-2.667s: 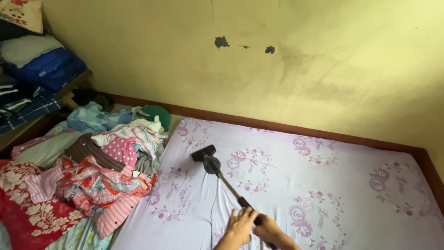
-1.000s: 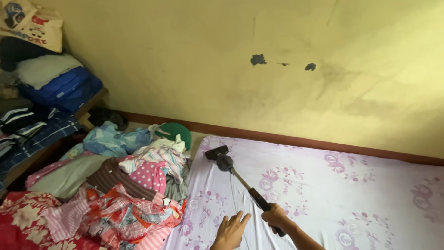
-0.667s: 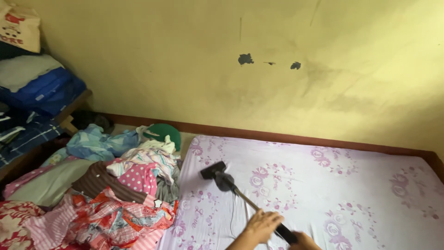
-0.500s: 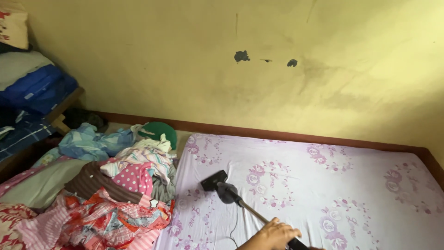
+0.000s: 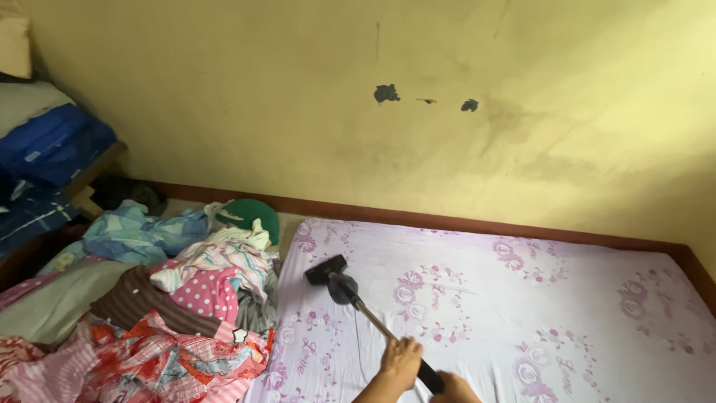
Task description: The recorder uses a handheld vacuum cleaner to clean a mattress covered with a purple floral bedsheet.
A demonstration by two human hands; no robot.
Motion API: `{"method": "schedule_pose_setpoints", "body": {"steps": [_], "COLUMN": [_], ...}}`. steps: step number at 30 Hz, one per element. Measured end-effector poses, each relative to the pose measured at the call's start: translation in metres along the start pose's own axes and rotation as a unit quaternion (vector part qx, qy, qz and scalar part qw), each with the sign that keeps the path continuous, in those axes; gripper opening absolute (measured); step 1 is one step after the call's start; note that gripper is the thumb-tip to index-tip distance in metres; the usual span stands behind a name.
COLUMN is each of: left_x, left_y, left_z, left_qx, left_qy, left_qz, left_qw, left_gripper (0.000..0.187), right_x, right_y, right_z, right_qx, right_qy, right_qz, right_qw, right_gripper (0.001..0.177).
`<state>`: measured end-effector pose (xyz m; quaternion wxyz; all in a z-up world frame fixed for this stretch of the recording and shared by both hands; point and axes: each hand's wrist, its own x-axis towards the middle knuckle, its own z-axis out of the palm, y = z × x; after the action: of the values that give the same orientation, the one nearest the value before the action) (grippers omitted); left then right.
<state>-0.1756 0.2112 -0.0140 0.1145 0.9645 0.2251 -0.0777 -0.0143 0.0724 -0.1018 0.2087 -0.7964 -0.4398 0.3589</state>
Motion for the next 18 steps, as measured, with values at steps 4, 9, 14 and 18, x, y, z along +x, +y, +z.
{"method": "schedule_pose_setpoints", "body": {"steps": [4,9,14,18], "left_x": [-0.043,-0.060,-0.035,-0.043], "left_y": [-0.015,-0.035,-0.036,0.010], "left_z": [-0.049,-0.029,0.029,-0.013], "left_qx": [-0.045,-0.086,-0.115,-0.124], "left_qy": [-0.017,0.002,0.007,-0.017], "left_qz": [-0.064,-0.094,-0.109,-0.087], "left_qw": [0.997,0.992,0.987,0.988], "left_gripper": [0.087,0.089,0.078,0.087], "right_x": [-0.013,-0.021,0.004,0.011], "right_y": [-0.135,-0.218,-0.150,-0.072], "right_z": [-0.032,-0.054,-0.027,-0.020], "right_qx": [0.071,0.179,0.131,0.048], "right_qy": [-0.007,-0.051,-0.035,-0.015], "right_qz": [0.032,0.071,0.043,0.028], "right_qw": [0.997,0.980,0.990,0.998], "right_gripper": [0.039,0.036,0.036,0.048]}}
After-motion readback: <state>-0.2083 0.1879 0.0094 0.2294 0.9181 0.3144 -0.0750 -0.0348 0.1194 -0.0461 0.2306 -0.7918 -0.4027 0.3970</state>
